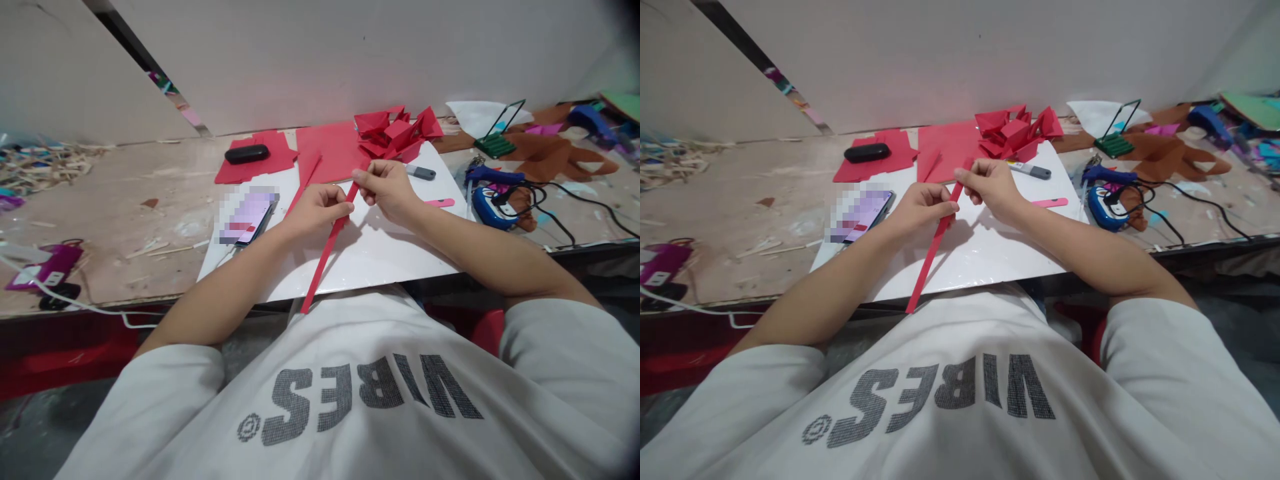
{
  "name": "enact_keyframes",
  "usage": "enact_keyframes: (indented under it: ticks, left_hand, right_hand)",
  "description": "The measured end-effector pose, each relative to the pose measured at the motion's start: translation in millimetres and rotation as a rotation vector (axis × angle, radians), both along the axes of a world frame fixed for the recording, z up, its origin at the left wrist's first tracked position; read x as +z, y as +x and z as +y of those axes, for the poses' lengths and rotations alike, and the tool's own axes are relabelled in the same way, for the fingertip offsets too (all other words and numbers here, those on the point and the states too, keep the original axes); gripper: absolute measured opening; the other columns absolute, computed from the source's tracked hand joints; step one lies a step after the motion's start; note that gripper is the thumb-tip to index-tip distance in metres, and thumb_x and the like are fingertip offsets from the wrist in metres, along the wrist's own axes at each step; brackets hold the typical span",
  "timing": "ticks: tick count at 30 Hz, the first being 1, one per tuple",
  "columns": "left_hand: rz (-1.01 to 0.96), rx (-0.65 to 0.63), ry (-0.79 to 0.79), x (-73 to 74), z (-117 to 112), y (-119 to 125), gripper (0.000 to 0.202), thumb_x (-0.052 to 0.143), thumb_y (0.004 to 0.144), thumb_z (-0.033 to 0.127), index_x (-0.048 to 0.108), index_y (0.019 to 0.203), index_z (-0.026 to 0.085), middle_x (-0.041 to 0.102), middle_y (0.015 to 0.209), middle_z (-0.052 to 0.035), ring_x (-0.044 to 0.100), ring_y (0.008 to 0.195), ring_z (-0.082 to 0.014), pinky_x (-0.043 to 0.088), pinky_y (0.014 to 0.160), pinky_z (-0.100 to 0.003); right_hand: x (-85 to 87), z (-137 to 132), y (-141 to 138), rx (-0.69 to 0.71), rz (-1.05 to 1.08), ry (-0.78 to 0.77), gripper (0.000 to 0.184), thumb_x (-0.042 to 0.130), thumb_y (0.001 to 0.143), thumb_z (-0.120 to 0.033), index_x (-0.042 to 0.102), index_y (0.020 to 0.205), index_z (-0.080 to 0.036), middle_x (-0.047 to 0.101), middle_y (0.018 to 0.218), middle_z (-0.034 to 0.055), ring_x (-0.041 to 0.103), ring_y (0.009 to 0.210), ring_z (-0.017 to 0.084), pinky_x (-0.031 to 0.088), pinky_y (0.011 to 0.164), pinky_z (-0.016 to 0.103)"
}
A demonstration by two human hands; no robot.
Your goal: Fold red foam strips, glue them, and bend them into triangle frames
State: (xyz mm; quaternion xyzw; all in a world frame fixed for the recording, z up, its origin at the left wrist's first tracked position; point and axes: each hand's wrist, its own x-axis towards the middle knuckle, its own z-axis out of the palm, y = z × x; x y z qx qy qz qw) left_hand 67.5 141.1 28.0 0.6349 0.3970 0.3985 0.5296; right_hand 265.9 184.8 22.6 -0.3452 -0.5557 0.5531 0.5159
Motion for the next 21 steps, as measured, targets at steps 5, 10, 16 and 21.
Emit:
enact_keyframes:
  ticks: [5,10,16,21]
  left_hand:
    - [-0.017,0.006,0.022,6.0,-1,-3,0.021,0.086,0.079,0.025,0.070,0.068,0.018,0.071,0.059,-0.0025,0.064,0.052,-0.0120,0.054,0.056,-0.025]
    - [0.008,0.005,0.007,9.6,1,-7,0.023,0.085,0.077,0.026,0.068,0.063,0.019,0.069,0.056,-0.0029,0.060,0.047,-0.0110,0.050,0.052,-0.024]
    - [-0.044,0.008,-0.026,6.7,4,-8,0.023,0.087,0.073,0.025,0.069,0.061,0.019,0.069,0.055,-0.0025,0.062,0.047,-0.0121,0.053,0.051,-0.025]
    - [-0.051,0.022,-0.029,1.7,7,-10,0.018,0.090,0.073,0.028,0.078,0.066,0.017,0.072,0.057,-0.0044,0.065,0.048,-0.0139,0.051,0.051,-0.026]
  right_hand:
    - [6.5,7,3,-0.072,0.017,0.015,0.051,0.096,0.098,-0.039,0.057,0.070,-0.021,0.062,0.063,-0.0031,0.047,0.047,0.006,0.039,0.043,0.018]
    - [2.3,28,13,-0.146,0.036,-0.007,0.057,0.093,0.101,-0.045,0.052,0.070,-0.022,0.058,0.063,-0.0037,0.045,0.049,0.005,0.036,0.043,0.019]
    - [-0.9,48,29,-0.166,0.038,0.016,0.060,0.086,0.105,-0.064,0.055,0.075,-0.022,0.051,0.058,-0.0049,0.042,0.049,0.006,0.036,0.045,0.023]
    - [-0.5,22,16,-0.023,-0.139,0.074,0.080,0.068,0.101,-0.091,0.058,0.066,-0.020,0.058,0.056,0.0014,0.051,0.047,0.009,0.037,0.044,0.024]
